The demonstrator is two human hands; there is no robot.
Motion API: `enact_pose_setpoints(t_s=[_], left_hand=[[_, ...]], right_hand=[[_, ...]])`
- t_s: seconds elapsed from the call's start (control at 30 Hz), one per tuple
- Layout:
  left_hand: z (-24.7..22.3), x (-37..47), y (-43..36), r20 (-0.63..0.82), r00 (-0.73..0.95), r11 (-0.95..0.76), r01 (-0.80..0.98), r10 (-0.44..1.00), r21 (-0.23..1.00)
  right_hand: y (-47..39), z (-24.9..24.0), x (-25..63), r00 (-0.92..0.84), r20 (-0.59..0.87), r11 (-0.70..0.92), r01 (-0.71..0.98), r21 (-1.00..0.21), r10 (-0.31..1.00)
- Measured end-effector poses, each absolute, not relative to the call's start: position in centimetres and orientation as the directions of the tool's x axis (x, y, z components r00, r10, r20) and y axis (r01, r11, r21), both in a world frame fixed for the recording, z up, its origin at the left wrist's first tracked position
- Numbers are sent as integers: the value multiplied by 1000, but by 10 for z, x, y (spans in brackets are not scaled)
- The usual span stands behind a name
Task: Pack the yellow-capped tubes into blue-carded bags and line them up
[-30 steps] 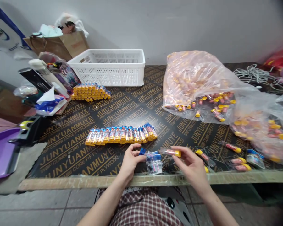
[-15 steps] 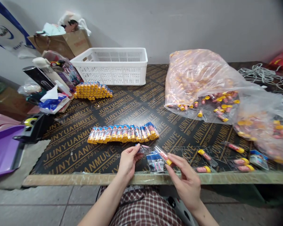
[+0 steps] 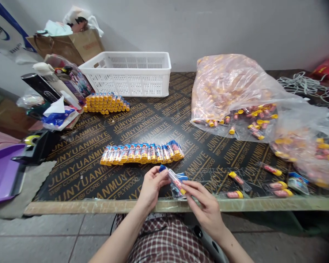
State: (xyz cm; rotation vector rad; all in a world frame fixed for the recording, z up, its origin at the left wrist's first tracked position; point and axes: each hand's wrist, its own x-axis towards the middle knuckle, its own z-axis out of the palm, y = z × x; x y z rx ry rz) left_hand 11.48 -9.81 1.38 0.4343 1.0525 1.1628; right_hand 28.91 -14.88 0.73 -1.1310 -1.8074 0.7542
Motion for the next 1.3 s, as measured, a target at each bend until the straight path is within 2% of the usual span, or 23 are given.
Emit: enact_pose_setpoints(t_s=[0.13,0.23,0.37,0.5,0.87,0.97,1.03,1.1,1.13,1.2,1.3], left_hand=[[22,116,-101,-449,149,458,-508,881,730],[24,119,-105,-476,291,558,-417,830,717],[25,122,-112,-483,401,615,-328,778,717],[25,125,-116,-481,439,629,-304,759,715],[28,124,-117,-493,430,635,-302,756,711],[22,122,-112,-483,384,601,-304,787,739],[14,121,-106,-423,267,477,-187,866,859],[3,120,-100,-277,140,258,143,951,956],[-3,121,-98,-195,117,145,342,974,928],[-12,122,-95,-100,138,-10,631,985,776],[-21,125,-94,-88,176,-79,760,980,645]], right_hand=[[-145,4,291,-231,355,421,411,-809,906],[-139,6,292,-243,378,449,445,-775,893],[-132,14,296,-379,323,463,375,-803,867],[-129,17,297,-476,265,444,313,-840,838],[-131,15,292,-421,287,422,272,-865,860],[-119,22,292,-434,331,480,297,-826,838],[-100,31,290,-429,403,558,341,-757,808],[-73,40,286,-438,473,637,404,-656,765],[-58,43,283,-457,489,666,439,-603,743],[-30,46,275,-514,466,693,505,-514,720],[0,42,261,-569,360,673,598,-436,739]])
